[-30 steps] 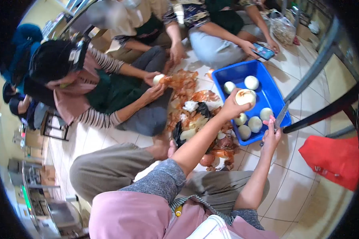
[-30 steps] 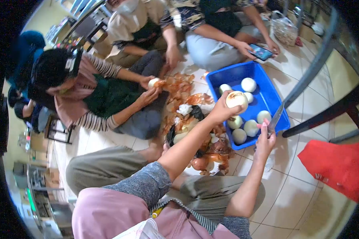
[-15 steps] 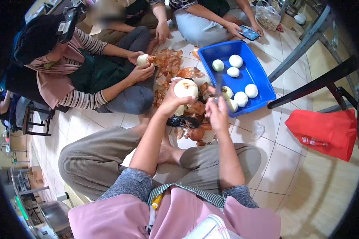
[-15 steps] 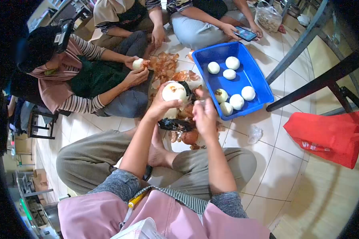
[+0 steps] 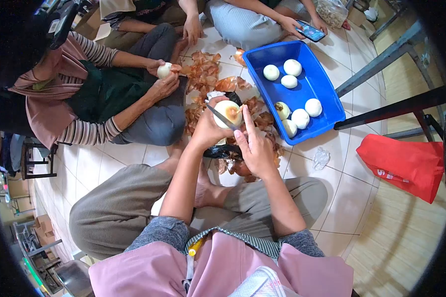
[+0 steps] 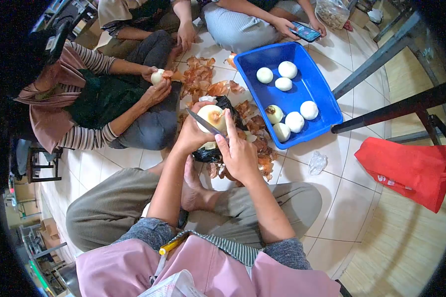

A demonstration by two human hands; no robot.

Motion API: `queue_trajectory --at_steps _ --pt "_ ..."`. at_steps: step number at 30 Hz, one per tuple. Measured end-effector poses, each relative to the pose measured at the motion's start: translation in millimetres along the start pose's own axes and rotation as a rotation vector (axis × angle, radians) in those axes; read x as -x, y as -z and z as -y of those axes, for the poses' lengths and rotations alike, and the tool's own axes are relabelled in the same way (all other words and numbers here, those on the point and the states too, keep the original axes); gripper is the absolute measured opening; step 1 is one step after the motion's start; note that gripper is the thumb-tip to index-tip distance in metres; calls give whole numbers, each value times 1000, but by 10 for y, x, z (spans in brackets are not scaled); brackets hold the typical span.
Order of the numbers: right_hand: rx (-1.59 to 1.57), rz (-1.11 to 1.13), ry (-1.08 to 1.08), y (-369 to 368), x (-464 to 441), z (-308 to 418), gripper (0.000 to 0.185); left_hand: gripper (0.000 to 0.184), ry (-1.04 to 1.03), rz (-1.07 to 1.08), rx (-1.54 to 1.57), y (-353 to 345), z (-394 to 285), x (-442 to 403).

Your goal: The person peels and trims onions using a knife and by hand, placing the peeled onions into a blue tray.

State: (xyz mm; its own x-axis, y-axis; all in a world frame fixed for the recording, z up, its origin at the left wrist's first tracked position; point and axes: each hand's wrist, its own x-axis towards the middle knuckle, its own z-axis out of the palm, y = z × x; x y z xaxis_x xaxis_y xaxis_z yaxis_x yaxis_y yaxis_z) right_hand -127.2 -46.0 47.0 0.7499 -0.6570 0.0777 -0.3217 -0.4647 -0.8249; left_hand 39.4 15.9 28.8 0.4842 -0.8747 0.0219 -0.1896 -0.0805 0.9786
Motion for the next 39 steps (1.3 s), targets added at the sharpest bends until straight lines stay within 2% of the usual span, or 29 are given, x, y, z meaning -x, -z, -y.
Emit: queue_trajectory --at_steps 4,7,13,16,22,26,29,32,33,34,36,37,39 --pt "68 -24 30 -82 -30 14 63 87 -25 -50 -38 6 -7 19" --pt "107 -140 114 -197 -28 -2 62 86 -51 -63 -84 25 -70 27" --pt "97 -130 103 -195 19 25 58 75 -49 -75 -64 9 -134 48" --pt "19 -213 108 -218 28 42 54 71 -115 -95 -119 -60 -156 63" --pt "15 -285 78 -243 67 33 52 69 -77 -123 -172 -171 -269 88" --pt "-36 -339 38 -231 54 2 44 64 -158 -62 -279 -189 -356 97" --pt "4 -347 -43 -192 32 -68 39 67 -204 -61 -433 -310 -285 128" --pt "-58 -445 109 -40 27 -31 37 75 -199 -26 -121 -344 -318 142" --pt "-106 -484 181 9 14 22 36 83 -116 44 215 -323 -447 166" --pt "-113 -449 192 23 29 31 37 76 -126 41 283 -266 -368 127" --pt "-129 -379 221 42 44 49 39 60 8 28 665 -259 -470 125" --pt "-165 -319 202 45 60 77 43 66 -3 78 768 -205 -323 90" --pt "-167 -264 200 33 53 55 44 66 84 -57 764 -249 -218 79"
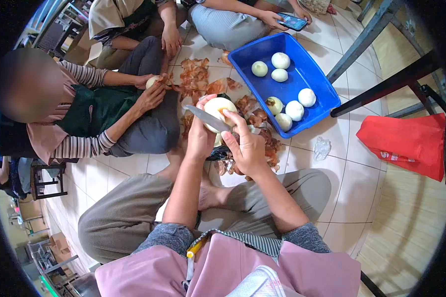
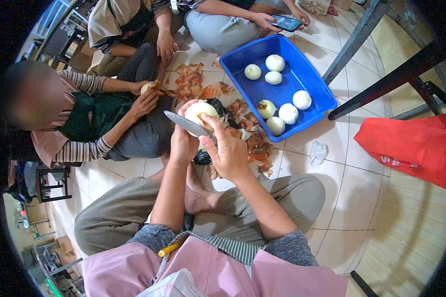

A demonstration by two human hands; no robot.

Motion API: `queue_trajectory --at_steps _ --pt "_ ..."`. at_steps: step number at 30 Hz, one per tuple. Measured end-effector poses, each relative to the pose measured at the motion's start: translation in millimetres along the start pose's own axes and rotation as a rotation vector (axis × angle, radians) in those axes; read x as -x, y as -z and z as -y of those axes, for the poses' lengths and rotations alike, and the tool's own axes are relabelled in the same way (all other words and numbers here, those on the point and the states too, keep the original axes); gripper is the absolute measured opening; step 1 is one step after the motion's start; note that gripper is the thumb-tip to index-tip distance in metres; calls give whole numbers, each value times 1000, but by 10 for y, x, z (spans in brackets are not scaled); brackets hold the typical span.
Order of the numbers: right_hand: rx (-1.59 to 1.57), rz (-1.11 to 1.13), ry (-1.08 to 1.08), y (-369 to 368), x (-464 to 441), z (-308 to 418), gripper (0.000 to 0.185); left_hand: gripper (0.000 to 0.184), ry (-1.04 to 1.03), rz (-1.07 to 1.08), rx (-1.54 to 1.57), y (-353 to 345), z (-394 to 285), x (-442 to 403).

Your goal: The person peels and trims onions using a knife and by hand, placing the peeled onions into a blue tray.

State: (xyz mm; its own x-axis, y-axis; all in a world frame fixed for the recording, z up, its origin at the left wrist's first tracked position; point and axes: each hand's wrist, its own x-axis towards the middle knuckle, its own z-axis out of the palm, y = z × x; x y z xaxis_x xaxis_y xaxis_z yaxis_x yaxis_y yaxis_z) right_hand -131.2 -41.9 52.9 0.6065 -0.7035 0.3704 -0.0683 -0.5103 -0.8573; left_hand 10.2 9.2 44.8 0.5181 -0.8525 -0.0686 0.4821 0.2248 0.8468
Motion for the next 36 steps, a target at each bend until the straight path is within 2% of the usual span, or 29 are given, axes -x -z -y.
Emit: queue_trajectory --at_steps 2,5,6,9,10,13,17,22,27,30,36 --pt "15 3 31 -25 -3 -47 46 61 -29 -146 25 -55 102 6" --pt "-87 37 -50 20 -10 5 47 59 12 -73 238 -39 112 15" --pt "-92 76 -36 28 -2 -12 47 58 77 -70 403 -24 98 20" --pt "-116 158 -2 15 -3 -43 48 60 317 -1 516 106 -2 -45" --pt "-128 165 -5 -5 6 -31 48 60 382 -54 452 60 -62 -44" --pt "-86 162 -25 -76 44 -24 51 58 390 -133 364 64 -62 -24" --pt "23 130 -55 -153 61 16 56 56 231 -270 271 219 140 -95" --pt "10 84 -68 -209 84 29 58 43 193 -327 330 131 131 -68" --pt "107 46 -36 -268 96 36 57 41 61 -371 265 66 135 -29" --pt "133 84 -95 -296 107 36 56 40 -3 -441 168 6 149 19" --pt "-11 113 -110 -219 70 46 51 41 -79 -458 113 34 214 49"
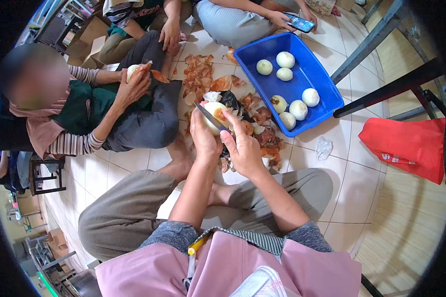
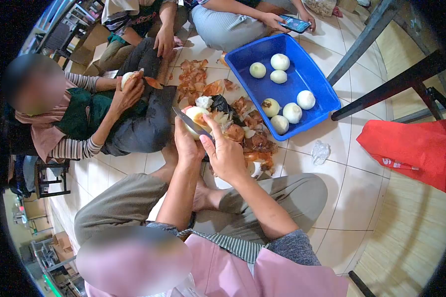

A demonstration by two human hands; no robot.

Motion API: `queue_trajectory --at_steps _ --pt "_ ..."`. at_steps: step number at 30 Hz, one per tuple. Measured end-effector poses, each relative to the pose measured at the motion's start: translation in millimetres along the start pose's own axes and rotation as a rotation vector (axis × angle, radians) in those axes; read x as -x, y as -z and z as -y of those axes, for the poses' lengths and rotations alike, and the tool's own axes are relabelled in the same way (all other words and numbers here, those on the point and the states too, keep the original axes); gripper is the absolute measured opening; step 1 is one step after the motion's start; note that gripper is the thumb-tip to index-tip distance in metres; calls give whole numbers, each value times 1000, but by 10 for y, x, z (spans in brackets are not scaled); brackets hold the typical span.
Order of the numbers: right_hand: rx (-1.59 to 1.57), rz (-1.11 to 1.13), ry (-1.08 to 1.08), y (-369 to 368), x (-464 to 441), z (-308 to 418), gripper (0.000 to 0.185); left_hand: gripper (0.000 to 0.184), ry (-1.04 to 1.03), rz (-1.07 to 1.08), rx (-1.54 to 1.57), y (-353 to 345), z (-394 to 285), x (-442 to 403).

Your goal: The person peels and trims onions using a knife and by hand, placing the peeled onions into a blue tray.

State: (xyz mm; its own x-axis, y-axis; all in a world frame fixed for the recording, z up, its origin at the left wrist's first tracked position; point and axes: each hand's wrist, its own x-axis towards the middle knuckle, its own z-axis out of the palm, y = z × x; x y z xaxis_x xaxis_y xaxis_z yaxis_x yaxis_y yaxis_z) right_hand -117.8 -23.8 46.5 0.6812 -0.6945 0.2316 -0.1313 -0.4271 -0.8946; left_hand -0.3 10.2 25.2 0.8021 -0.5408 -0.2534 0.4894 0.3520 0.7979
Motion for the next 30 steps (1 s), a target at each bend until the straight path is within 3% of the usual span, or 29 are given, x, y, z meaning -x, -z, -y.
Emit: queue_trajectory --at_steps 4,8,11,12,13,15,18,21,27,30 --pt "32 -103 -42 -28 6 14 43 38 -180 -56 -286 -158 -31 180" --pt "-123 -134 -106 104 -43 -111 37 36 -378 -54 -263 -321 153 351" --pt "-129 -143 18 192 -61 -113 37 40 -91 84 62 -378 -19 276" --pt "-117 -156 86 212 -66 -100 37 47 173 200 92 -358 -196 198" --pt "-105 -122 72 234 -59 -101 39 53 355 268 76 -319 -329 149" --pt "-82 -53 49 276 -53 -104 44 54 380 274 -213 -302 -435 153" --pt "-161 23 -85 256 -16 9 51 49 282 169 -147 -206 -262 95" --pt "-130 -52 -9 183 12 -8 53 44 127 153 -117 -178 -170 97" --pt "-55 -117 114 90 6 17 46 39 29 154 -80 -178 -216 158" --pt "-70 -131 42 73 5 14 41 34 -91 110 -119 -217 -137 250"
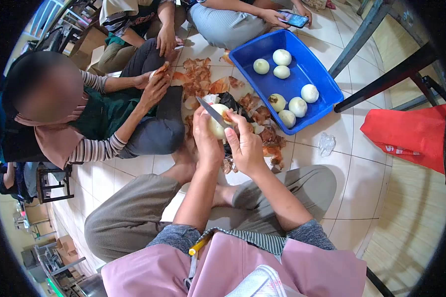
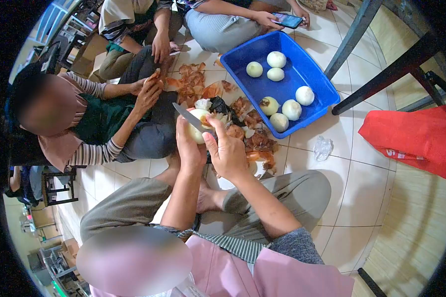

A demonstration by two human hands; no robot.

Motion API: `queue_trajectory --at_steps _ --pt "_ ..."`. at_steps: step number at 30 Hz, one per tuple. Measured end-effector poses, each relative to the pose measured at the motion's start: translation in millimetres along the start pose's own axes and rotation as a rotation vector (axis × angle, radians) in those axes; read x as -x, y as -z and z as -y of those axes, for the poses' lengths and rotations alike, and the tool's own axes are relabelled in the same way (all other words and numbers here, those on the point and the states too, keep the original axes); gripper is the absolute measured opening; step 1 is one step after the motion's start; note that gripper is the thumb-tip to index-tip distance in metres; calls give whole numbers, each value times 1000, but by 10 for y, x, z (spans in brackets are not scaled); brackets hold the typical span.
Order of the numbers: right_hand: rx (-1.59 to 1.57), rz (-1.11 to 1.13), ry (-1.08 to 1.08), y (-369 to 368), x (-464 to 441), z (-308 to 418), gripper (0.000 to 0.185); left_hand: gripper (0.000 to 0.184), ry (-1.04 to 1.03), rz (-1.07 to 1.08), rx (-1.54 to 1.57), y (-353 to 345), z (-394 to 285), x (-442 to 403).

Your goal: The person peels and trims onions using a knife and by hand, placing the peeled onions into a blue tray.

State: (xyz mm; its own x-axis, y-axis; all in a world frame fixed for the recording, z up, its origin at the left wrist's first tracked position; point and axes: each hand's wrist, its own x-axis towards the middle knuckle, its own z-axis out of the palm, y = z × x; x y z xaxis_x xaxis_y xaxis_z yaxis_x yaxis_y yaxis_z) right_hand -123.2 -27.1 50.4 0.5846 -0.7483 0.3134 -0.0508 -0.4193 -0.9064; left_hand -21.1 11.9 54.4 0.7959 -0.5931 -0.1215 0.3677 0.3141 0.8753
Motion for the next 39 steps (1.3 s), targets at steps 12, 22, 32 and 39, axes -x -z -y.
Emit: queue_trajectory --at_steps 12,22,32,39 --pt "13 46 103 343 -136 -127 34 72 644 421 151 28 -293 -284" --pt "138 64 61 202 -92 -33 46 50 261 62 69 97 -19 -176" --pt "-232 -180 0 121 -100 -192 33 47 112 167 175 -110 85 -9" --pt "233 -21 120 265 -122 -121 44 60 505 254 105 95 -113 -229"
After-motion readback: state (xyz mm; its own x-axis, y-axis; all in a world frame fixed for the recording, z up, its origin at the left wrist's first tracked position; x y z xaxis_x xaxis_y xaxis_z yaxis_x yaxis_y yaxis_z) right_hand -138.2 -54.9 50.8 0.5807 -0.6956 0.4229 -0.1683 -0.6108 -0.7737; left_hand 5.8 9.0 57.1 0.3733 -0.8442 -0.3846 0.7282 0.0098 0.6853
